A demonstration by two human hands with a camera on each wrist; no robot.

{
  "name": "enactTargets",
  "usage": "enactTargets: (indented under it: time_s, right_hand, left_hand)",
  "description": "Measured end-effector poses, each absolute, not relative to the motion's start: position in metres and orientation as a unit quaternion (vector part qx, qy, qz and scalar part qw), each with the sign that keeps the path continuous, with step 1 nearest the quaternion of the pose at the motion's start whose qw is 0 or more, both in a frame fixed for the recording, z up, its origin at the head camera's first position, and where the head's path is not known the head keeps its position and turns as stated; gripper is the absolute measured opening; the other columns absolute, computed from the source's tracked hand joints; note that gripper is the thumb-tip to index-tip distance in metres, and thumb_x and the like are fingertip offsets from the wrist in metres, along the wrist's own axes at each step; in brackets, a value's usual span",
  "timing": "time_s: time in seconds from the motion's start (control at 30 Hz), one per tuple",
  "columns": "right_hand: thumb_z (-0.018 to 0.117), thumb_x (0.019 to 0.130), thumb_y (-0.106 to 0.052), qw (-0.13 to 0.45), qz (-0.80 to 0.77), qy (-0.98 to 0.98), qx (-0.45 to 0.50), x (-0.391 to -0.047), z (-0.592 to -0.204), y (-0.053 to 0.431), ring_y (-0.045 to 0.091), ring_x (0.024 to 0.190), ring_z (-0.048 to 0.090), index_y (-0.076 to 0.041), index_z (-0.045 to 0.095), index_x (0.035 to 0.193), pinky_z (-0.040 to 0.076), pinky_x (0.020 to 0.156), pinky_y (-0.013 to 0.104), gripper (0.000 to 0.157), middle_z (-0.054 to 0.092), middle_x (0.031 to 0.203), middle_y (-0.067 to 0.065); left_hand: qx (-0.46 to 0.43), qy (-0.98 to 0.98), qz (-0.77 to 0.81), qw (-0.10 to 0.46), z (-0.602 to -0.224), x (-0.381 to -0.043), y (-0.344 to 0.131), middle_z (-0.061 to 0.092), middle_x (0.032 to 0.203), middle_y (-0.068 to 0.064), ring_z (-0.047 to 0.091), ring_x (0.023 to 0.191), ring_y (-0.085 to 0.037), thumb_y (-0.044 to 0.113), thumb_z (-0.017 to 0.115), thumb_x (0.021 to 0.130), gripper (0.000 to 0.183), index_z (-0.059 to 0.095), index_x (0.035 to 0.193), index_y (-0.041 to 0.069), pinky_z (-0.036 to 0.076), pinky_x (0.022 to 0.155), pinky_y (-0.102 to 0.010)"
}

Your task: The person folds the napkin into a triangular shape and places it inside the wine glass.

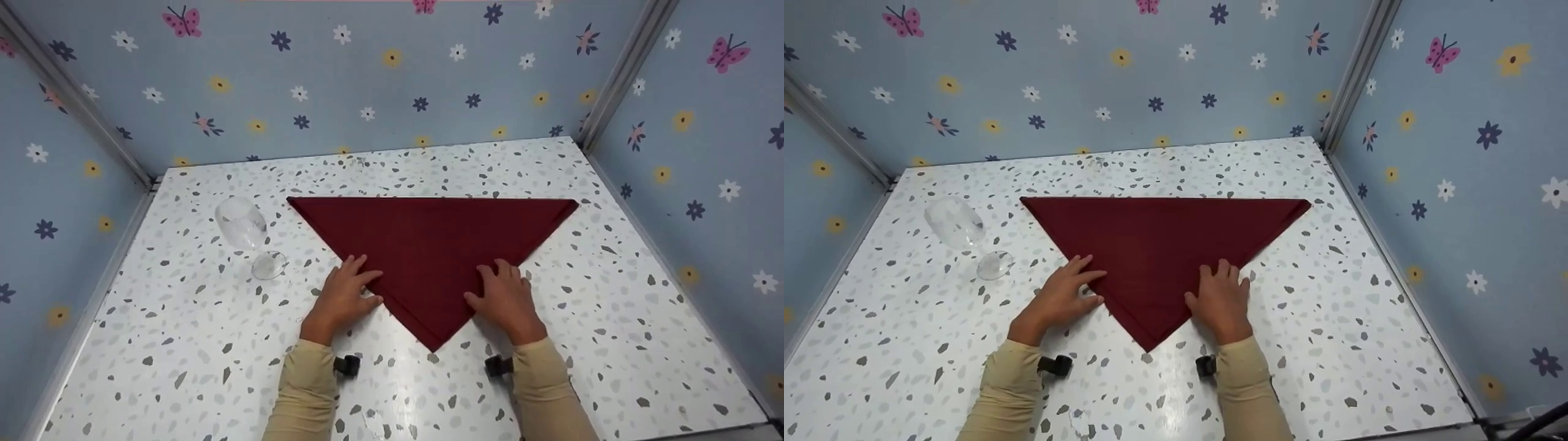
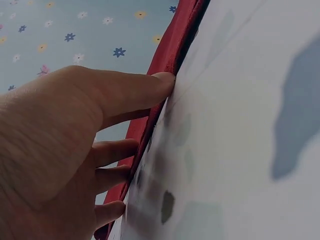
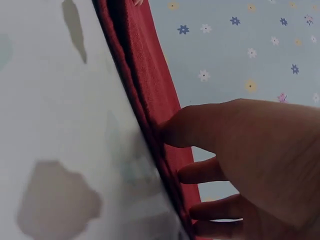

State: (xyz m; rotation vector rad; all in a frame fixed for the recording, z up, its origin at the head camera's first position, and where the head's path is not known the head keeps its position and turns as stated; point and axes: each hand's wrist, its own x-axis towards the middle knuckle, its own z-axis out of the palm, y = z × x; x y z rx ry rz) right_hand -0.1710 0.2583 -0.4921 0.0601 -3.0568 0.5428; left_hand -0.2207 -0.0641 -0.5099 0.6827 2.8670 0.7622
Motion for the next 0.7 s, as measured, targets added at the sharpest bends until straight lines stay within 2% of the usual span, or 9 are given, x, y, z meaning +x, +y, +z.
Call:
enactTargets:
  time_s: [0.13,0.23,0.33,0.5,0.7]
  right_hand:
    - [0.068,0.093,-0.045,0.01,0.174,-0.984,0.02,-0.183,-0.492,0.259,0.048,0.142,0.025,-0.003,0.048,0.147,0.027,0.106,0.07,0.072,0.029,0.154,0.03]
    - [0.061,0.096,-0.051,-0.026,0.162,-0.986,0.022,-0.192,-0.496,0.261,0.048,0.147,0.015,-0.007,0.04,0.154,0.024,0.106,0.074,0.076,0.019,0.16,0.029]
    - [0.057,0.097,-0.055,-0.068,0.154,-0.986,0.021,-0.197,-0.497,0.263,0.048,0.147,0.012,-0.009,0.035,0.156,0.022,0.105,0.076,0.078,0.016,0.161,0.029]
    - [0.057,0.097,-0.054,-0.081,0.156,-0.984,0.026,-0.204,-0.493,0.267,0.05,0.147,0.013,-0.007,0.036,0.155,0.022,0.108,0.073,0.078,0.017,0.16,0.03]
    - [0.059,0.097,-0.052,-0.087,0.157,-0.983,0.047,-0.217,-0.492,0.277,0.049,0.147,0.013,-0.005,0.037,0.154,0.018,0.115,0.062,0.078,0.017,0.16,0.03]
  left_hand:
    - [0.218,0.942,0.249,0.055,-0.51,-0.22,-0.066,0.035,0.159,-0.01,0.019,0.15,-0.033,0.038,0.071,0.093,0.052,0.061,0.14,0.02,0.015,0.12,-0.052]
    - [0.215,0.943,0.247,0.06,-0.509,-0.219,-0.066,0.034,0.159,-0.01,0.019,0.151,-0.032,0.037,0.071,0.093,0.051,0.061,0.14,0.02,0.014,0.12,-0.051]
    - [0.211,0.943,0.248,0.065,-0.508,-0.219,-0.065,0.033,0.16,-0.01,0.018,0.151,-0.031,0.037,0.07,0.093,0.051,0.061,0.141,0.021,0.013,0.12,-0.05]
    - [0.211,0.943,0.252,0.049,-0.505,-0.217,-0.061,0.035,0.159,-0.013,0.02,0.15,-0.035,0.036,0.07,0.094,0.05,0.062,0.14,0.018,0.012,0.12,-0.051]
    - [0.209,0.949,0.231,0.044,-0.506,-0.218,-0.054,0.036,0.158,-0.015,0.023,0.148,-0.038,0.037,0.068,0.096,0.049,0.061,0.14,0.019,0.014,0.12,-0.052]
